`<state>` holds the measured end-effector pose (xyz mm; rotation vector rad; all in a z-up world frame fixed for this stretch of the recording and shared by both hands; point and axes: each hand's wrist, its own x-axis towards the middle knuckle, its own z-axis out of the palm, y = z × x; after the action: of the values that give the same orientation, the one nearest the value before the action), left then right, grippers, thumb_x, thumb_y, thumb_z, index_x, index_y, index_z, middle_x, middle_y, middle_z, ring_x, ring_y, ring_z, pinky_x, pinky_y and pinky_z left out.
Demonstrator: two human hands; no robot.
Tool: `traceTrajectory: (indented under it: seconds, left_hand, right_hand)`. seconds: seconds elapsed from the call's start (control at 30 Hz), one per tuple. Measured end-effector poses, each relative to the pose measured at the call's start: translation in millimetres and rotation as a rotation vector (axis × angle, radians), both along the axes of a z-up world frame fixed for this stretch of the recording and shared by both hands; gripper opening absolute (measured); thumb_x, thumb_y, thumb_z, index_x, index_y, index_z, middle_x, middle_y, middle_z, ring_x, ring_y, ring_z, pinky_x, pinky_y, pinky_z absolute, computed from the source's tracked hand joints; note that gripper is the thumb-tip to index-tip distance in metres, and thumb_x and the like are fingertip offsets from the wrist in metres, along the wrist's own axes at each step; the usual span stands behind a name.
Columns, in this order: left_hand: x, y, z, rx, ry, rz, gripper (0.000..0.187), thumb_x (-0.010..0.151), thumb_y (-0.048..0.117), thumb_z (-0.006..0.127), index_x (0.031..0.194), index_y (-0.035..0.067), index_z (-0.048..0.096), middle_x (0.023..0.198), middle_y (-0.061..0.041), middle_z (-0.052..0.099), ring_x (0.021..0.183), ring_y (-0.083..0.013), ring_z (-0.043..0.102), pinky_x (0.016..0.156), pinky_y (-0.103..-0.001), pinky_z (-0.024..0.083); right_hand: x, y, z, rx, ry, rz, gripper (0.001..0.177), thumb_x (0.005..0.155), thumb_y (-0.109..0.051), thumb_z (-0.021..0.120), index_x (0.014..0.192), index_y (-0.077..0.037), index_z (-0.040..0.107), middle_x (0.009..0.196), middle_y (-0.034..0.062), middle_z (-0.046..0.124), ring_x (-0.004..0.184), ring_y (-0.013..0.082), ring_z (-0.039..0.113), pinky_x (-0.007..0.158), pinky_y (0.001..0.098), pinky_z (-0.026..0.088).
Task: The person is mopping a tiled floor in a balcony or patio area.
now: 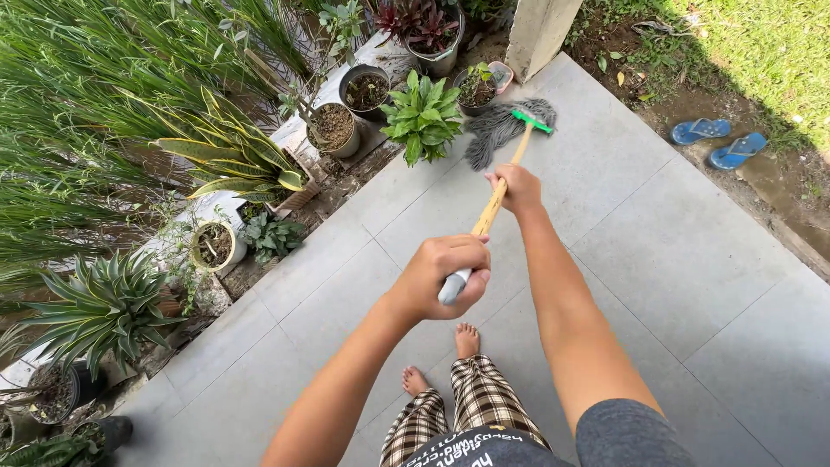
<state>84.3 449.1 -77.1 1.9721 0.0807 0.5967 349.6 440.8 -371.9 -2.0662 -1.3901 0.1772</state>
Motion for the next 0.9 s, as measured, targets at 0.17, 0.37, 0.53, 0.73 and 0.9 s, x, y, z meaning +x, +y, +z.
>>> traceTrajectory:
  seconds: [0.17, 0.37, 0.53, 0.73, 0.9]
  left_hand:
    - [-32.0, 8.5, -9.3, -0.059, 0.028, 0.108, 0.003, 0.081, -0.003, 0.056, 0.08, 0.0, 0.057, 0.075, -0.011, 0.061, 0.071, -0.0277, 0.066, 0.101, -0.043, 0.059]
    - [-100.4, -4.4, 80.5, -0.031, 0.134, 0.218, 0.006, 0.076, -0.002, 0.052, 0.073, 0.001, 0.056, 0.071, -0.009, 0.063, 0.064, -0.0243, 0.066, 0.091, -0.04, 0.062]
    - [-135.2, -25.4, 158.9, 0.017, 0.233, 0.336, 0.008, 0.074, 0.007, 0.056, 0.069, 0.002, 0.056, 0.065, -0.005, 0.059, 0.059, -0.0209, 0.069, 0.09, -0.041, 0.065]
    - [-132.6, -39.7, 183.6, 0.167, 0.212, 0.462, 0.024, 0.082, 0.018, 0.062, 0.063, 0.007, 0.053, 0.059, -0.001, 0.056, 0.057, -0.0184, 0.071, 0.079, -0.038, 0.067]
    - [-123.2, -40.4, 183.5, 0.131, 0.086, 0.387, 0.015, 0.074, 0.012, 0.065, 0.065, 0.005, 0.054, 0.062, -0.003, 0.058, 0.058, -0.0184, 0.069, 0.079, -0.037, 0.066]
  right_hand:
    - [-15.1, 13.5, -36.3, 0.02, -0.042, -0.025, 0.034, 0.091, -0.031, 0.072, 0.07, -0.007, 0.06, 0.076, 0.0103, 0.064, 0.075, 0.035, 0.062, 0.06, 0.0479, 0.049]
    - [-118.0, 20.0, 13.1, 0.003, 0.064, 0.275, 0.035, 0.09, -0.026, 0.069, 0.062, -0.008, 0.062, 0.067, 0.0117, 0.063, 0.069, 0.0359, 0.063, 0.061, 0.0486, 0.05]
    - [-217.6, 23.5, 71.9, -0.032, 0.217, 0.493, 0.032, 0.087, -0.029, 0.068, 0.061, -0.011, 0.067, 0.061, 0.0127, 0.064, 0.062, 0.0362, 0.064, 0.056, 0.0483, 0.049]
    - [-284.2, 20.1, 111.8, -0.224, 0.361, 0.689, 0.037, 0.09, -0.037, 0.065, 0.063, -0.012, 0.067, 0.057, 0.0096, 0.062, 0.06, 0.0342, 0.063, 0.056, 0.0482, 0.049]
    - [-258.7, 7.1, 124.0, -0.254, 0.399, 0.701, 0.039, 0.091, -0.035, 0.063, 0.062, -0.009, 0.067, 0.055, 0.0122, 0.061, 0.056, 0.0356, 0.06, 0.057, 0.0469, 0.045]
